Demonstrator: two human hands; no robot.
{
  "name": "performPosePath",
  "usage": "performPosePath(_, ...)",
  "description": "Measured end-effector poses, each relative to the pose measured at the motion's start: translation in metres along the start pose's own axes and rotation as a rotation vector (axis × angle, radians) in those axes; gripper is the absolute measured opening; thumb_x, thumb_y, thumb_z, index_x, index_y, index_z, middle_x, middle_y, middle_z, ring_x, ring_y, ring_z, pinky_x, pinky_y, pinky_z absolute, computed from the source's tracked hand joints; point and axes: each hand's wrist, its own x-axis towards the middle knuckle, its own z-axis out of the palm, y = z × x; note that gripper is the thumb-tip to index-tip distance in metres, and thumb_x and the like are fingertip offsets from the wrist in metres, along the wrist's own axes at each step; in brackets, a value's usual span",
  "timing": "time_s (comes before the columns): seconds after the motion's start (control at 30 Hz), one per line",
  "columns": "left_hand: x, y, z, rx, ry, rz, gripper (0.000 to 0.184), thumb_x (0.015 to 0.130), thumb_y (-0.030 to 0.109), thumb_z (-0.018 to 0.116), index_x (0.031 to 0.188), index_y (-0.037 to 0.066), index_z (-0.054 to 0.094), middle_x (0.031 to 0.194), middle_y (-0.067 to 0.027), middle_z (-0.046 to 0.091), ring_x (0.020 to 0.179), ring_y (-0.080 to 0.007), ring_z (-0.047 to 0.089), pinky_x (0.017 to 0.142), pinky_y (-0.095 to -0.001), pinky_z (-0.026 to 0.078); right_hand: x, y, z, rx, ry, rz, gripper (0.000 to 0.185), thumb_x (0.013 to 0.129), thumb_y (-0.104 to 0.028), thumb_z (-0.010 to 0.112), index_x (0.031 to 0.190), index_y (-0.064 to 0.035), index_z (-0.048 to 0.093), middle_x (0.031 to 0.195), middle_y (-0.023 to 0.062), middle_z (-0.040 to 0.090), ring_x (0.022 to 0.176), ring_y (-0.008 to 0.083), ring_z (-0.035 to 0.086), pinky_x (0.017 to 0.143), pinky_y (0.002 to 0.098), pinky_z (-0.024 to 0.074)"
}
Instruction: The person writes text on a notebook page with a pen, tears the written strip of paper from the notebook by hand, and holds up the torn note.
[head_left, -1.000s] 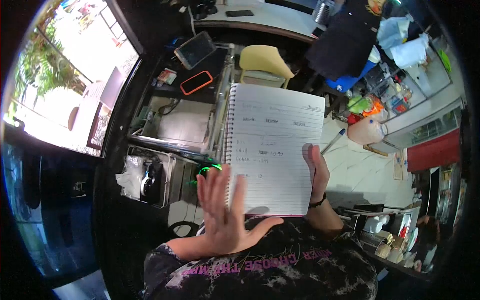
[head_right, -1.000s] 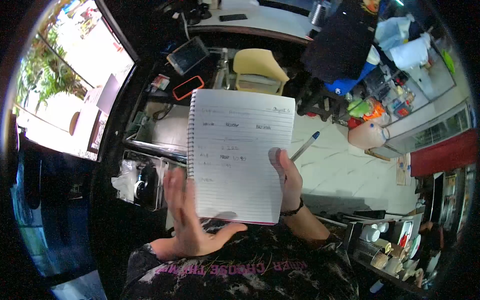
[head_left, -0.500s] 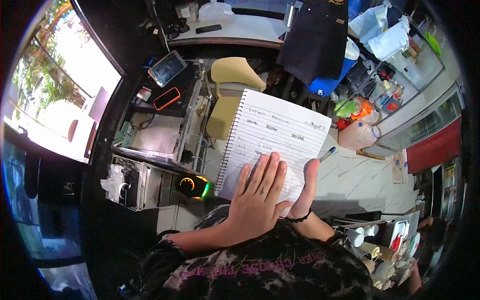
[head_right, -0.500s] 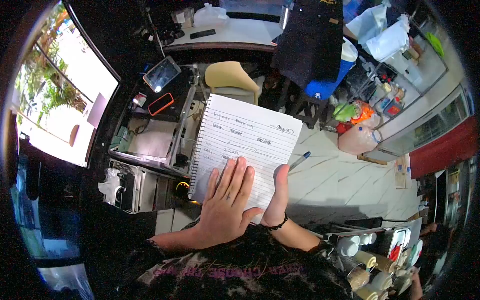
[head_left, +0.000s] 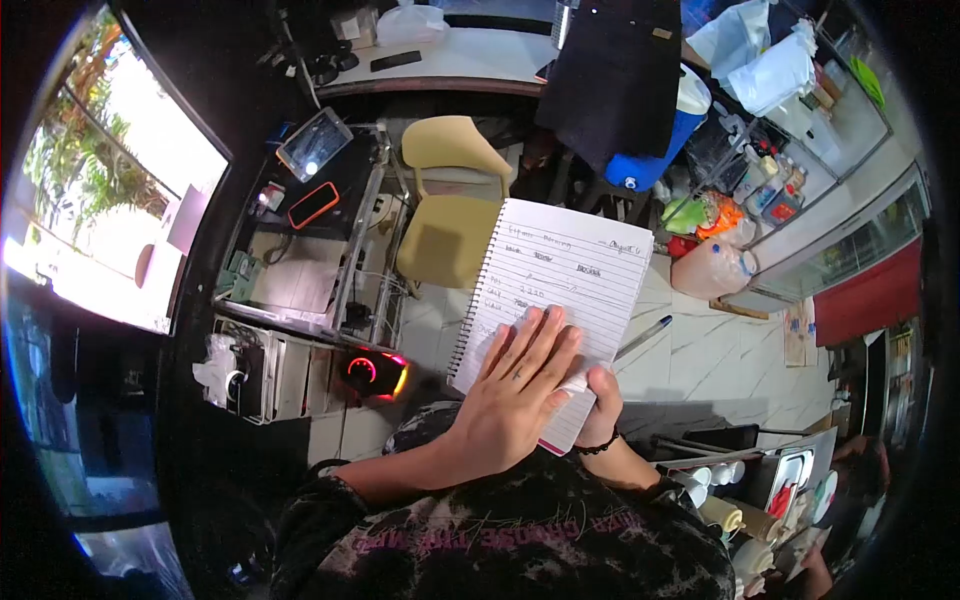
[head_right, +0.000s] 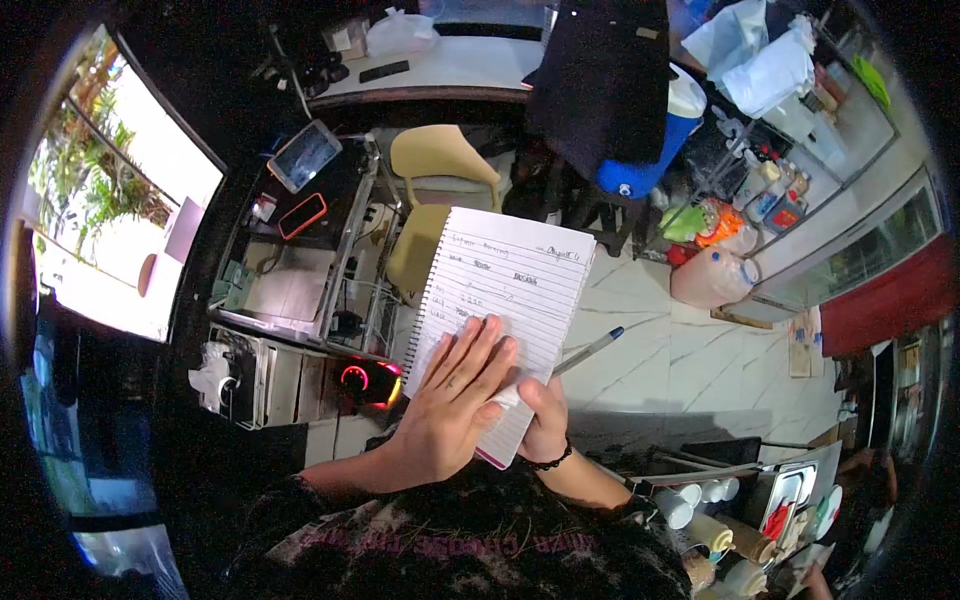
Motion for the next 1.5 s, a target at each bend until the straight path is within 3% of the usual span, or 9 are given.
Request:
performPosePath(0.2, 0.005, -0.041, -0.006, -0.426, 0.195, 0.038, 0.049, 0.079, -0.001, 0.051, 0.127, 0.004, 0.044, 0.130, -0.0214, 0.039, 0.116, -0.0349, 0.045, 0.091, -0.0409, 0.039, 0.015, -0.011, 0.005, 0.143, 0.271, 0.083, 0.053, 0.080, -0.025, 0.053, 0.122, 0.0039, 0.039, 0.111, 0.0137, 0.053, 0.105, 0.0219, 0.050, 0.092, 0.0339, 0.0374)
performPosePath(0.27, 0.014, -0.059, -0.010, -0.308, 0.662, 0.303, 0.041, 0.074, -0.008, 0.051, 0.111, 0.008, 0.060, 0.106, -0.0193, 0.051, 0.094, -0.0318, 0.056, 0.073, -0.0334, 0.048, 0.025, -0.014, 0.014, 0.001, 0.368, 0.043, 0.050, 0.081, -0.021, 0.052, 0.122, 0.0055, 0.040, 0.110, 0.0137, 0.053, 0.103, 0.0201, 0.050, 0.090, 0.0314, 0.0373)
performPosePath(0.33, 0.021, -0.074, -0.043, 0.012, 0.583, 0.130, 0.035, 0.068, -0.009, 0.052, 0.093, 0.011, 0.068, 0.089, -0.0133, 0.050, 0.082, -0.0265, 0.055, 0.065, -0.0308, 0.046, 0.038, -0.011, 0.014, -0.094, 0.386, -0.028, 0.048, 0.082, -0.019, 0.052, 0.121, 0.0059, 0.040, 0.111, 0.0135, 0.052, 0.103, 0.0194, 0.049, 0.089, 0.0307, 0.0371)
performPosePath(0.47, 0.046, -0.118, -0.087, -0.283, 0.548, -0.076, 0.007, 0.067, -0.005, 0.057, 0.067, 0.001, 0.058, 0.067, -0.0081, 0.047, 0.059, -0.0182, 0.046, 0.054, -0.0243, 0.036, 0.061, 0.006, 0.011, -0.250, 0.408, -0.191, 0.047, 0.083, -0.016, 0.053, 0.122, 0.0068, 0.040, 0.112, 0.0129, 0.052, 0.103, 0.0184, 0.048, 0.090, 0.0302, 0.0363)
performPosePath(0.57, 0.062, -0.166, -0.102, -0.265, 0.437, -0.211, 0.017, 0.069, -0.001, 0.063, 0.063, 0.002, 0.047, 0.057, -0.0054, 0.043, 0.050, -0.0156, 0.040, 0.050, -0.0241, 0.034, 0.080, 0.017, 0.027, -0.284, 0.446, -0.234, 0.047, 0.083, -0.016, 0.053, 0.122, 0.0076, 0.039, 0.112, 0.0129, 0.052, 0.103, 0.0185, 0.049, 0.090, 0.0305, 0.0363)
performPosePath(0.67, 0.089, -0.205, -0.111, -0.149, 0.421, -0.195, 0.025, 0.071, 0.001, 0.066, 0.072, 0.003, 0.041, 0.055, -0.0055, 0.043, 0.047, -0.0122, 0.037, 0.047, -0.0247, 0.033, 0.107, 0.030, 0.046, -0.313, 0.554, -0.271, 0.041, 0.080, -0.012, 0.053, 0.114, 0.0078, 0.047, 0.105, 0.0135, 0.057, 0.094, 0.0194, 0.055, 0.084, 0.0297, 0.0410)
performPosePath(0.7, 0.096, -0.210, -0.117, -0.352, 0.375, -0.287, 0.029, 0.073, -0.001, 0.065, 0.092, 0.000, 0.043, 0.059, -0.0059, 0.053, 0.052, -0.0089, 0.045, 0.049, -0.0231, 0.036, 0.113, 0.036, 0.049, -0.336, 0.571, -0.289, 0.040, 0.080, -0.013, 0.053, 0.114, 0.0076, 0.047, 0.105, 0.0130, 0.057, 0.093, 0.0193, 0.055, 0.084, 0.0294, 0.0413)
performPosePath(0.83, 0.120, -0.251, -0.150, -0.777, 0.123, -0.397, 0.047, 0.075, -0.004, 0.061, 0.115, -0.005, 0.038, 0.080, -0.0121, 0.065, 0.069, -0.0085, 0.059, 0.060, -0.0178, 0.043, 0.130, 0.049, 0.051, -0.329, 0.698, -0.308, 0.044, 0.082, -0.019, 0.051, 0.117, 0.0086, 0.044, 0.104, 0.0133, 0.055, 0.091, 0.0191, 0.053, 0.082, 0.0291, 0.0413)
performPosePath(1.5, 0.149, -0.280, -0.151, -0.969, -0.040, -0.338, 0.072, 0.059, -0.012, 0.073, 0.119, 0.000, 0.033, 0.062, -0.0078, 0.061, 0.061, -0.0084, 0.058, 0.058, -0.0180, 0.045, 0.139, 0.062, 0.027, -0.345, 0.792, -0.451, 0.041, 0.078, -0.012, 0.051, 0.112, 0.0108, 0.046, 0.097, 0.0150, 0.057, 0.083, 0.0212, 0.057, 0.074, 0.0308, 0.0452)
